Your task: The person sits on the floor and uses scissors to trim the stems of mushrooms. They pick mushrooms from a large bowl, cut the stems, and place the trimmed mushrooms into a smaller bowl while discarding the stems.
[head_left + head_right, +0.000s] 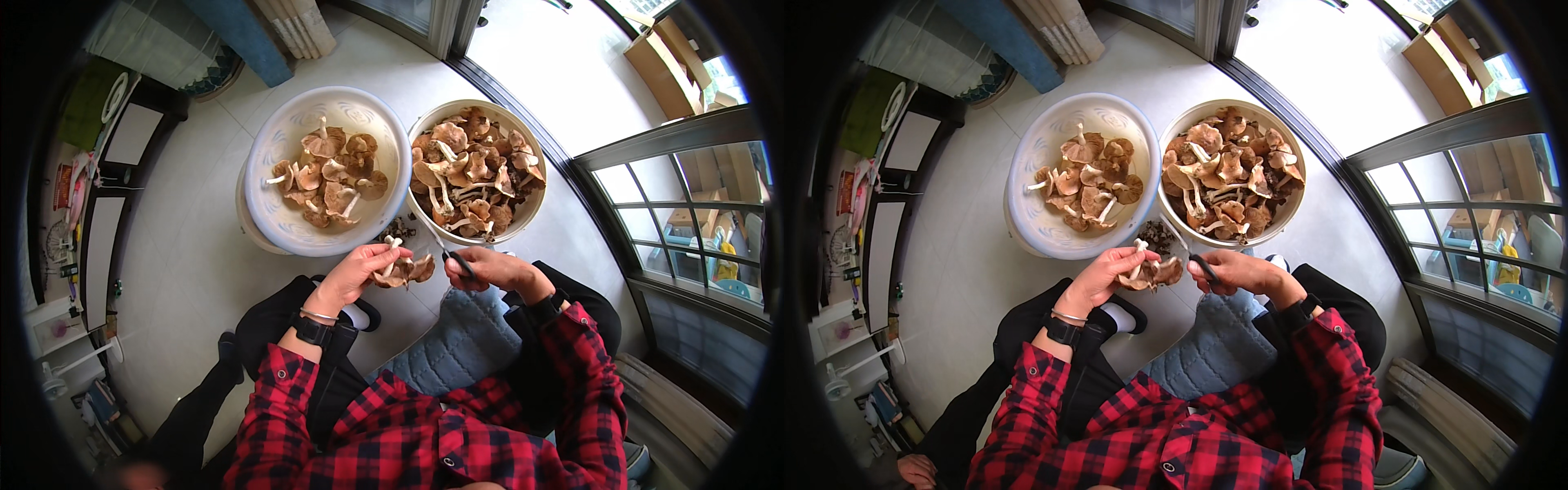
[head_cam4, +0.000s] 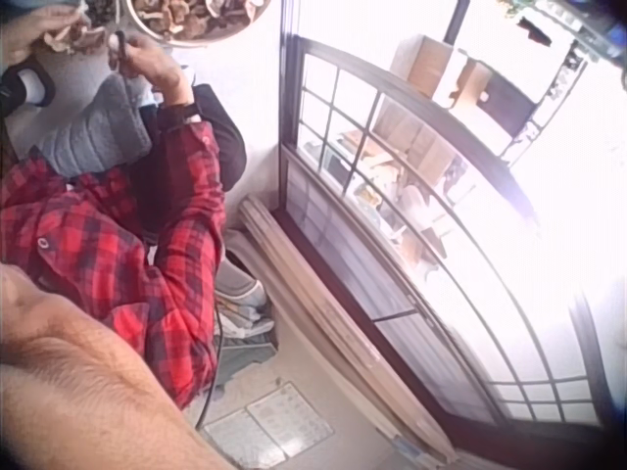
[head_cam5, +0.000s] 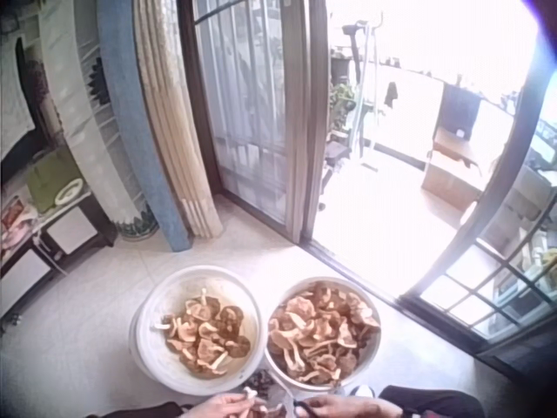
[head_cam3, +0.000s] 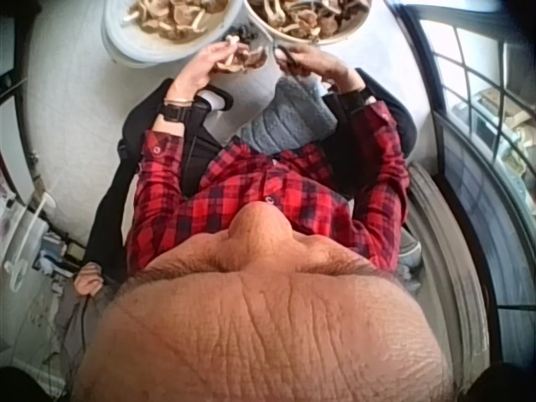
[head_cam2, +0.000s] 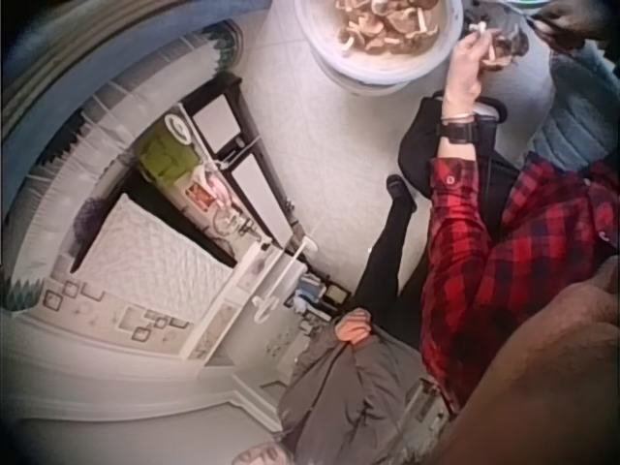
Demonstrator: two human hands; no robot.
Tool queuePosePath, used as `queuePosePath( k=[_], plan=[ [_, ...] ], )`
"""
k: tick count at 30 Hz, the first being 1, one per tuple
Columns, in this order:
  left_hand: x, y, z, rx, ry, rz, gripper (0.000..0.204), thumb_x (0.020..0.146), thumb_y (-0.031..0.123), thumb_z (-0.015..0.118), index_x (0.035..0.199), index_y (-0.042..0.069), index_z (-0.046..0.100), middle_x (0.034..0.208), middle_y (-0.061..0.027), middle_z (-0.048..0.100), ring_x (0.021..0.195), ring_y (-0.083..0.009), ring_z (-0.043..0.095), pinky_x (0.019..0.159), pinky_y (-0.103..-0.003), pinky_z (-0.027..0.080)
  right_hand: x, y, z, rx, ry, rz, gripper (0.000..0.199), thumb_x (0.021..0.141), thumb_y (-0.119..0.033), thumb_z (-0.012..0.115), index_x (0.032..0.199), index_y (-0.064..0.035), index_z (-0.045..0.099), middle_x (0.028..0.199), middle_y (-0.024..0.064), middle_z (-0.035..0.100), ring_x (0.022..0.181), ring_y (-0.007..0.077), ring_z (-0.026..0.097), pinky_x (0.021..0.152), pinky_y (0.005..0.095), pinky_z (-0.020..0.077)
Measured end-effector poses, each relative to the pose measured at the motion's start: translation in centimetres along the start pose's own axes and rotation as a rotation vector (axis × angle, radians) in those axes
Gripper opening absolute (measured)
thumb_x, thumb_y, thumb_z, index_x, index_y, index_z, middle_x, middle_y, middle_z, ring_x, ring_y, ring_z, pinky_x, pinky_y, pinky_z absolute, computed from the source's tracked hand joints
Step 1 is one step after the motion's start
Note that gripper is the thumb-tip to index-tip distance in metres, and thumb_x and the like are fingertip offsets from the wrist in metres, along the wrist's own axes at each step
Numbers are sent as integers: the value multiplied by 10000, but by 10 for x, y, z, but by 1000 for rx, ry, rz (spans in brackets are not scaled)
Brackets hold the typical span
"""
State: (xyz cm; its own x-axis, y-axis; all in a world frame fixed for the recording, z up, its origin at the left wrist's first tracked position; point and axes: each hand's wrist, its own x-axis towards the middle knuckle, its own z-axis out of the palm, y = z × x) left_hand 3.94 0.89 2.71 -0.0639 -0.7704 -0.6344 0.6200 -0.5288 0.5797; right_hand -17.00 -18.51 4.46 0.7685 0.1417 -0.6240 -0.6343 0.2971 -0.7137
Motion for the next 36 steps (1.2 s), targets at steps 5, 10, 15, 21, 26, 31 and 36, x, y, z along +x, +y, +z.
queuePosePath(
  k=[5,10,15,21,26,31,36],
  plan=[
    [2,4,9,-430,-40,-38,360,986,301,575,1228,36,600,1201,-81,630,1093,-201,616,964,-381,495,9,-4,13,141,275,-343,399,867,-388,738,1017,-75,540,898,-7,566,809,79,522,698,231,429],
    [8,3,17,-538,0,-117,389,981,316,575,1273,59,558,1266,-91,595,1158,-232,584,1006,-436,473,12,-6,17,167,409,-368,455,812,-283,819,1067,-81,502,970,-15,549,894,83,513,776,258,433],
    [9,8,22,-493,-61,-81,366,980,301,570,1246,50,567,1237,-102,608,1108,-242,608,975,-445,494,10,-9,19,428,368,-399,424,796,-209,830,1038,-104,499,915,-32,553,809,70,527,681,246,425],
    [11,6,9,-597,-92,-27,351,978,263,557,1231,18,562,1188,-115,620,1083,-285,623,962,-478,513,1,-15,-4,529,444,-499,395,814,-217,793,1065,-83,519,963,-2,596,878,106,584,756,259,465],
    [14,2,14,-572,27,16,377,1012,327,510,1320,111,505,1153,-110,623,1091,-273,623,964,-466,517,2,-15,-10,403,557,-494,350,825,-214,782,1040,-78,542,958,-3,606,894,96,587,784,266,482],
    [10,15,25,-513,-47,67,452,1022,377,474,1398,128,451,1187,-150,612,1114,-287,613,986,-491,502,7,-14,-10,399,658,-565,305,848,-93,751,1048,-74,521,967,-4,609,892,89,584,803,243,472],
    [14,22,38,-506,-92,98,460,1029,403,451,1366,90,474,1209,-140,597,1142,-275,593,1000,-482,488,11,-9,-23,347,900,-566,371,822,-105,779,1065,-85,499,896,-16,570,826,73,564,730,243,469]
  ],
)
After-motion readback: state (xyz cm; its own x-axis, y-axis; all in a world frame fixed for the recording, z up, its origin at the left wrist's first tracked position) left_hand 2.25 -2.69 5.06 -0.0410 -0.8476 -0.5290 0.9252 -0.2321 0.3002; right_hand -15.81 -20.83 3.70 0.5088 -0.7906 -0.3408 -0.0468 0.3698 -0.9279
